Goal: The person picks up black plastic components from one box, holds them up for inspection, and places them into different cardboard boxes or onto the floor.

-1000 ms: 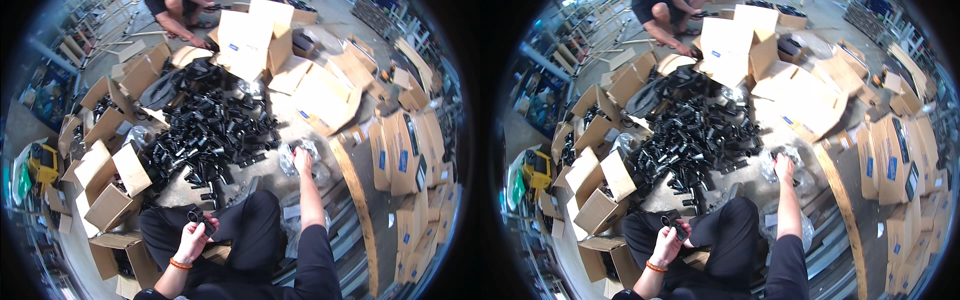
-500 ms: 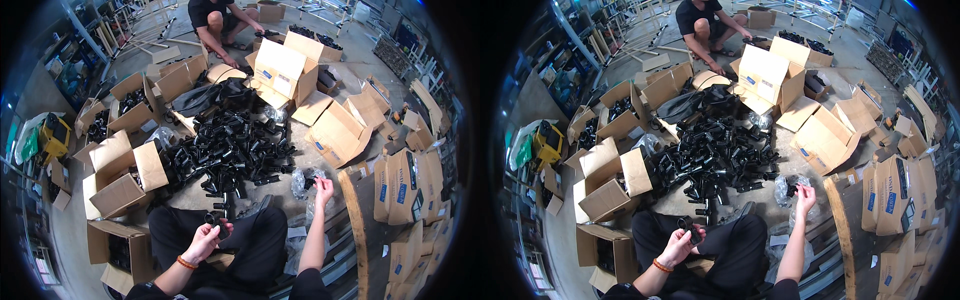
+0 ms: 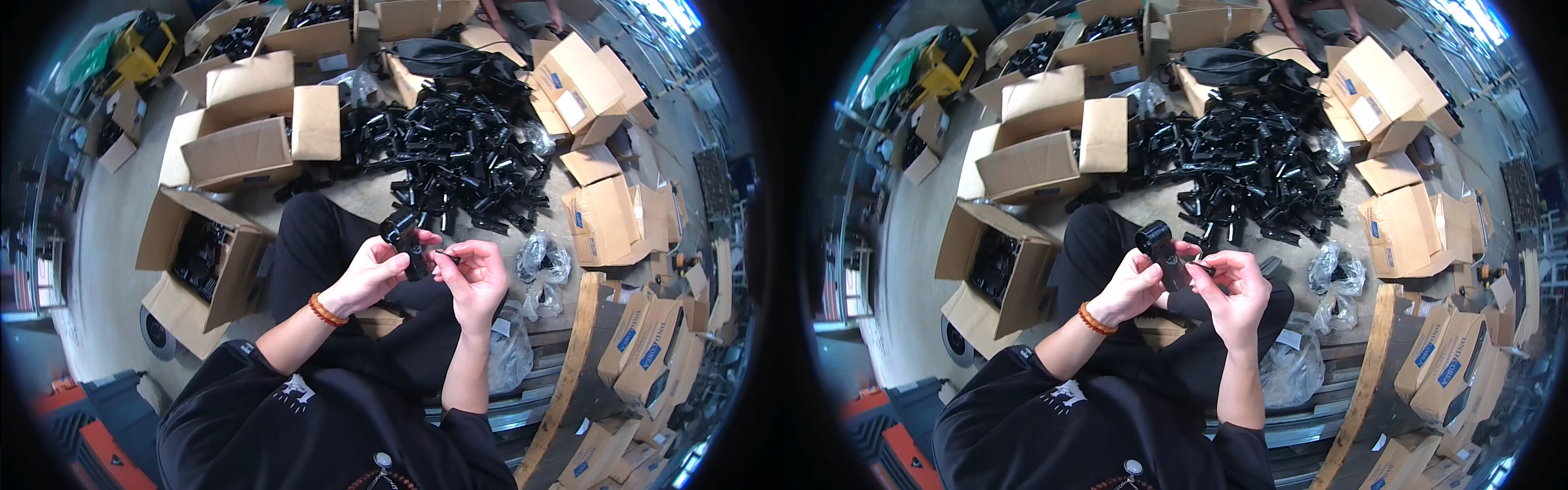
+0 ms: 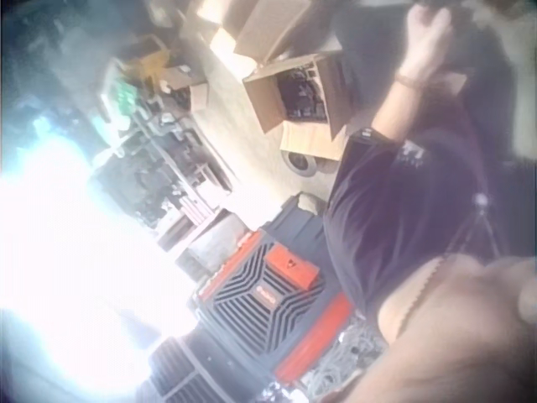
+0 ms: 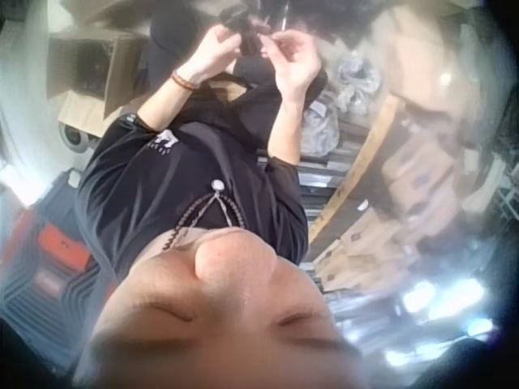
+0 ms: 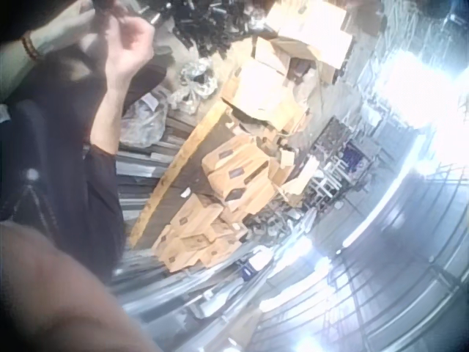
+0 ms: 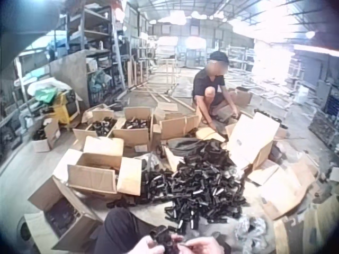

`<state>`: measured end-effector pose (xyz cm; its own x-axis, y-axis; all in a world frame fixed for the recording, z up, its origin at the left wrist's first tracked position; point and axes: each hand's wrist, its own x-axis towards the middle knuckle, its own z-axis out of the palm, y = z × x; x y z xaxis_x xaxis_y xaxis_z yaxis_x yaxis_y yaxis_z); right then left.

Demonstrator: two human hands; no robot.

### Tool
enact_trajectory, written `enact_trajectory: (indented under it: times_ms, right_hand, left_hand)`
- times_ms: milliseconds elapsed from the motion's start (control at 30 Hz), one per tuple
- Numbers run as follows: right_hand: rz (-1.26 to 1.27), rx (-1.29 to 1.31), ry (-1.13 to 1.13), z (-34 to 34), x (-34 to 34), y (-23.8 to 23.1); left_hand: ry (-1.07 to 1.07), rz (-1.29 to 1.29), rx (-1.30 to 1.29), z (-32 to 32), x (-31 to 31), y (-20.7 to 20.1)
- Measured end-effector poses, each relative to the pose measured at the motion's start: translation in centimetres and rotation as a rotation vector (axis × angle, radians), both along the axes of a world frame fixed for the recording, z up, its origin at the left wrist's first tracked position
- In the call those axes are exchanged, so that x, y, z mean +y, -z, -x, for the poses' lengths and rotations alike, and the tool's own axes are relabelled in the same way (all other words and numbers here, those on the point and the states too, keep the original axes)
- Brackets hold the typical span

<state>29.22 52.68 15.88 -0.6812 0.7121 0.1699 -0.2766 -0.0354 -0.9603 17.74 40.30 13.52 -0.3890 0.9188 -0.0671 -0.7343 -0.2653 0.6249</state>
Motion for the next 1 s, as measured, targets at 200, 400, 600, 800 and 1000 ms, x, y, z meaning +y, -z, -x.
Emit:
enact_trajectory:
  times_ms: [200, 400, 600, 800, 1000]
  right_hand:
    - [-0.572, -0.052, -0.05, 1.9, -1.2, -3.4]
    - [-0.893, 0.048, 0.155, 2.3, -2.4, -3.5]
    - [-0.6, 0.19, 0.217, 2.3, -3.7, -1.6]
    - [-0.602, 0.15, 0.127, 1.5, -3.6, -1.4]
    - [-0.735, 0.087, 0.268, 1.7, -4.3, -0.5]
  left_hand:
    - [-0.057, -0.072, 0.098, 0.2, -2.3, 0.3]
    - [-0.072, -0.094, 0.163, -0.5, -2.6, 0.7]
    - [-0.102, -0.127, 0.113, -1.5, -2.1, -0.1]
    - [-0.106, -0.11, 0.119, -1.6, -2.3, -0.1]
    - [-0.216, -0.055, 0.226, -1.9, -2.3, -1.4]
